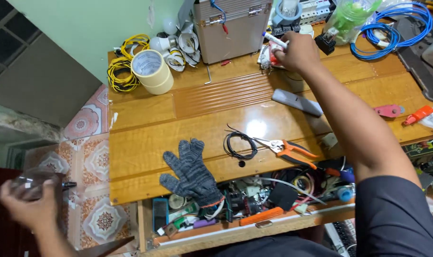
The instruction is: Assembling a small electrical component using a screwdriver and pliers on a workbench
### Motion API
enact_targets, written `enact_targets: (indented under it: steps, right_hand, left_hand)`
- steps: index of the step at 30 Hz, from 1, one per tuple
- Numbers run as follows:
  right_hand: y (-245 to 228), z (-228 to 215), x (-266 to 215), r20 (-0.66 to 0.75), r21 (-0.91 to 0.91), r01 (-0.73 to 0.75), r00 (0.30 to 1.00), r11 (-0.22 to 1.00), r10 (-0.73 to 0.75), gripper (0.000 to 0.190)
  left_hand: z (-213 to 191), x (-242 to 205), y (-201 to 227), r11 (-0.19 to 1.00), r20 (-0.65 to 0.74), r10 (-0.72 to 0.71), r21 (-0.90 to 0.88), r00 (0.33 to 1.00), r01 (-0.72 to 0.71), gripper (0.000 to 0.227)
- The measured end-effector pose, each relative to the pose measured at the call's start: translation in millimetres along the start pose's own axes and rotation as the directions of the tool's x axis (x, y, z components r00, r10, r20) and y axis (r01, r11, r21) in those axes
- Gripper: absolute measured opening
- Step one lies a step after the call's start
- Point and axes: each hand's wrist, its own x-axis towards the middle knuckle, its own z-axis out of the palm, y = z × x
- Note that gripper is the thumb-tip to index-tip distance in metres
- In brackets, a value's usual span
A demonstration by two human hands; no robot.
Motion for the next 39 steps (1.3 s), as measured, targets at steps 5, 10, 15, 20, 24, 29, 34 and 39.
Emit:
enact_targets:
  steps: [5, 10, 15, 20, 24, 29, 34, 39]
  right_hand:
    - [-13, 16, 23, 0.071, -0.208, -0.168, 0.980, 0.964, 0.187, 0.056]
    - [-17, 9, 22, 0.102, -0.139, -0.236, 0.963, 0.962, 0.251, 0.052]
    - [5, 3, 11, 0.152, -0.066, -0.036, 0.987, 0.997, 0.046, 0.038]
    - [-7, 1, -5, 0.134, -0.103, 0.065, 0.990, 0.993, -0.051, 0.030]
    - [-10, 18, -7, 0.104, -0.170, 0.099, 0.991, 0.981, -0.082, 0.042]
    - [-17, 37, -11, 0.038, -0.305, 0.059, 0.998, 0.951, -0.050, 0.042]
    - [7, 49, -15, -0.048, -0.313, 0.199, 0.973, 0.929, -0.224, 0.031]
    - [34, 6, -49, -0.108, -0.282, 0.383, 0.898, 0.879, -0.426, 0.040]
  left_hand:
    - [60, 6, -152, 0.906, 0.038, -0.031, 0.423, 0.999, 0.012, 0.080]
    - [101, 3, -195, 0.801, -0.097, -0.525, 0.278, 0.845, 0.530, 0.069]
    - [124, 9, -231, 0.882, 0.018, -0.461, -0.107, 0.887, 0.460, 0.076]
    - [118, 4, -158, 0.804, 0.082, -0.497, -0.331, 0.864, 0.494, 0.079]
    - [86, -10, -66, 0.685, 0.199, -0.579, -0.406, 0.791, 0.604, 0.058]
    - [38, -34, -24, 0.750, 0.212, -0.364, -0.511, 0.907, 0.420, 0.046]
    - [-49, 5, -60, 0.750, 0.602, -0.290, -0.340, 0.744, 0.567, 0.062]
    - [-54, 5, 114, 0.904, 0.492, -0.069, -0.337, 0.868, 0.263, 0.050]
